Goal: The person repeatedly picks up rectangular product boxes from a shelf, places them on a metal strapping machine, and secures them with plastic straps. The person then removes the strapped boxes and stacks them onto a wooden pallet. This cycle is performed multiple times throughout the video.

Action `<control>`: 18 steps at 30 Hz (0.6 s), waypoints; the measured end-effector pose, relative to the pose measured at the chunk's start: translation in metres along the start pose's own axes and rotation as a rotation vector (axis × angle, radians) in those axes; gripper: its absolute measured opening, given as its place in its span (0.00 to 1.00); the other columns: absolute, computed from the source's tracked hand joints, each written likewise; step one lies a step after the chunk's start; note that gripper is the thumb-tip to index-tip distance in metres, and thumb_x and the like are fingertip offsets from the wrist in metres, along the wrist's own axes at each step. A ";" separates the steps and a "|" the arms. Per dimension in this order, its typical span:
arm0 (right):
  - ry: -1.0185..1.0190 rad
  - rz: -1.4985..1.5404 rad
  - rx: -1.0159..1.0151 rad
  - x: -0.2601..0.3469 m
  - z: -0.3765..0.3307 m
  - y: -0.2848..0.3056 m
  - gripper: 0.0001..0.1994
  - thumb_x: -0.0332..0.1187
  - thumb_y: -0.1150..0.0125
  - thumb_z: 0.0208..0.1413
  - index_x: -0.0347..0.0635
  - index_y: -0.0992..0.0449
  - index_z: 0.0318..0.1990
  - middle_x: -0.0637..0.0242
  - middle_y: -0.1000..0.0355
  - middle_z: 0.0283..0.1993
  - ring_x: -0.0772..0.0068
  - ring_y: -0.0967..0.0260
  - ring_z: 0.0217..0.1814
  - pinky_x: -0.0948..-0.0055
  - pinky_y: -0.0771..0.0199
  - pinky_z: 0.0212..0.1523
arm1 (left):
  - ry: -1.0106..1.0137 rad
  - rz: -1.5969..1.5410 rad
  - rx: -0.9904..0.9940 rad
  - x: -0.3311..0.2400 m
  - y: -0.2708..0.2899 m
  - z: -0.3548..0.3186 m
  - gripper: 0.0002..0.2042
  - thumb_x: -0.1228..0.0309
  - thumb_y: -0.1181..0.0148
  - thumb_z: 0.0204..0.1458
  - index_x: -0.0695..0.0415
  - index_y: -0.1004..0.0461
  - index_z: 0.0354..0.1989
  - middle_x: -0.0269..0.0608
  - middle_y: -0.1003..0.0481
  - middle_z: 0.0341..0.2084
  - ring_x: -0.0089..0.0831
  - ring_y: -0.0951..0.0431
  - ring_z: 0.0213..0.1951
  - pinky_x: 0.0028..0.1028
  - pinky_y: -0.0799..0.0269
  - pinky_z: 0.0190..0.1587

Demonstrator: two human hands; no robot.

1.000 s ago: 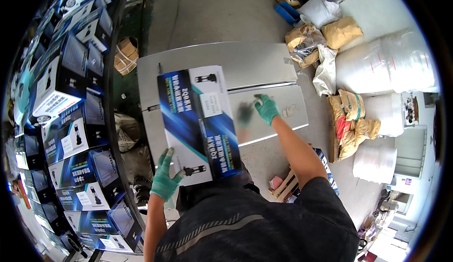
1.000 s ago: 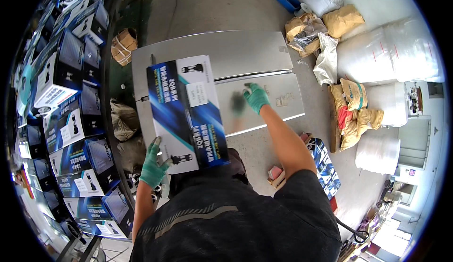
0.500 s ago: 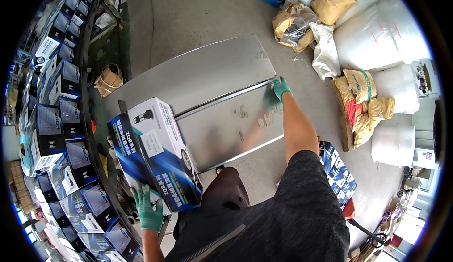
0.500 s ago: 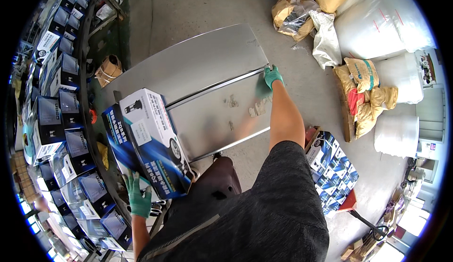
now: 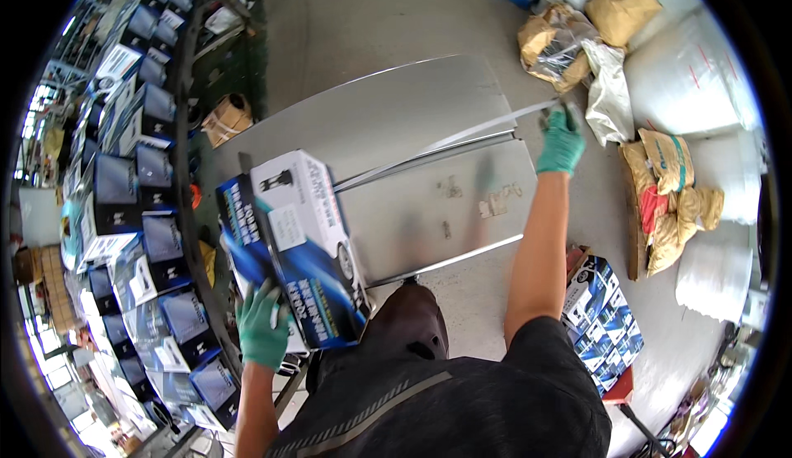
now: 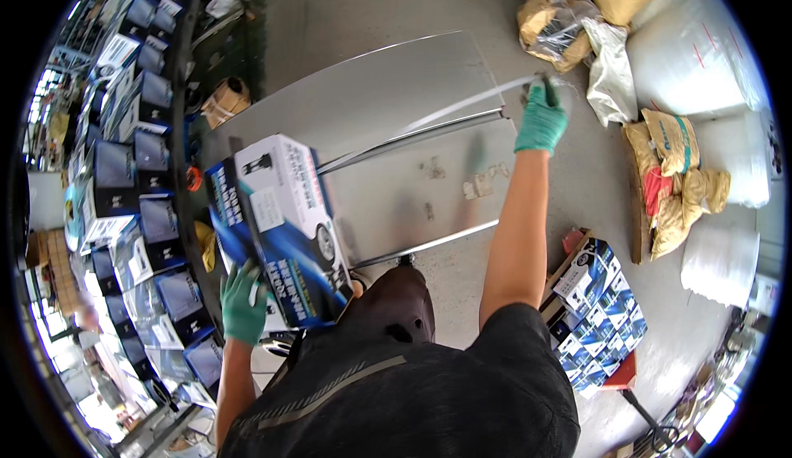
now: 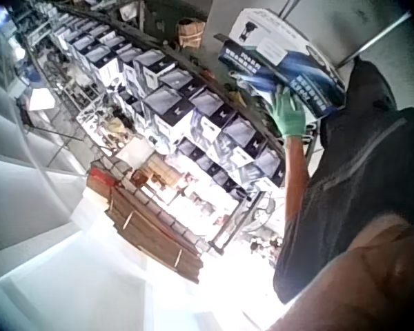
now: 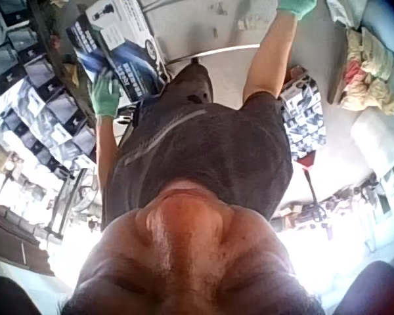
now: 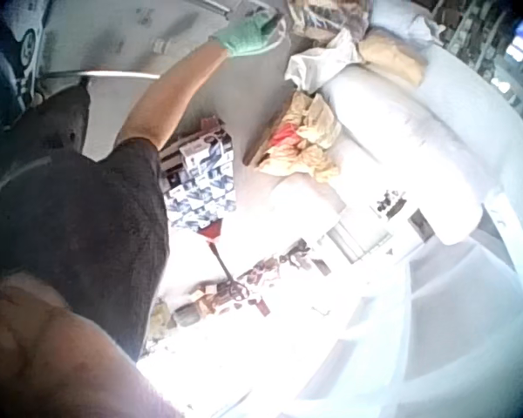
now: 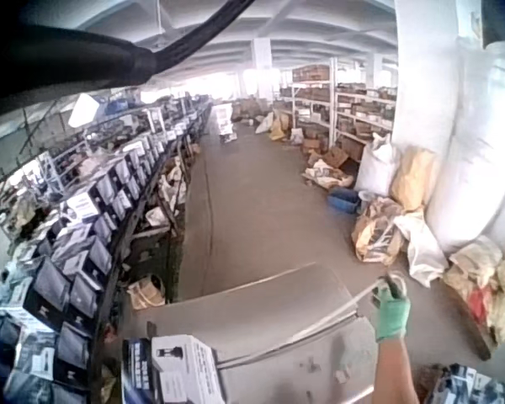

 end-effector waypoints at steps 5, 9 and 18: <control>0.533 -0.112 0.624 0.193 -0.221 -0.125 0.24 0.25 0.36 0.60 0.42 0.27 0.65 0.67 0.25 0.62 0.74 0.22 0.52 0.75 0.18 0.51 | -0.784 -0.030 -0.024 -0.117 0.047 0.101 0.19 0.73 0.42 0.53 0.54 0.24 0.55 0.42 0.25 0.58 0.42 0.30 0.66 0.43 0.41 0.72; 0.983 -0.330 0.966 0.217 -0.383 -0.233 0.28 0.29 0.41 0.61 0.55 0.31 0.70 0.60 0.26 0.64 0.61 0.21 0.55 0.66 0.19 0.55 | -0.790 0.335 0.042 -0.108 0.041 0.160 0.19 0.72 0.41 0.53 0.54 0.25 0.55 0.41 0.24 0.54 0.38 0.27 0.61 0.41 0.39 0.69; 0.302 -0.522 1.152 0.089 -0.361 -0.271 0.23 0.40 0.48 0.67 0.49 0.30 0.68 0.55 0.30 0.68 0.50 0.29 0.65 0.57 0.29 0.64 | -0.292 0.626 -0.037 0.156 0.068 0.143 0.21 0.74 0.44 0.55 0.55 0.29 0.59 0.40 0.19 0.35 0.41 0.17 0.38 0.43 0.26 0.42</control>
Point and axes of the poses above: each hand's wrist, its own z-axis towards the middle knuckle, its own y-axis out of the back of the hand, x = y × z, the point moved 4 cm from there along z, towards the middle knuckle
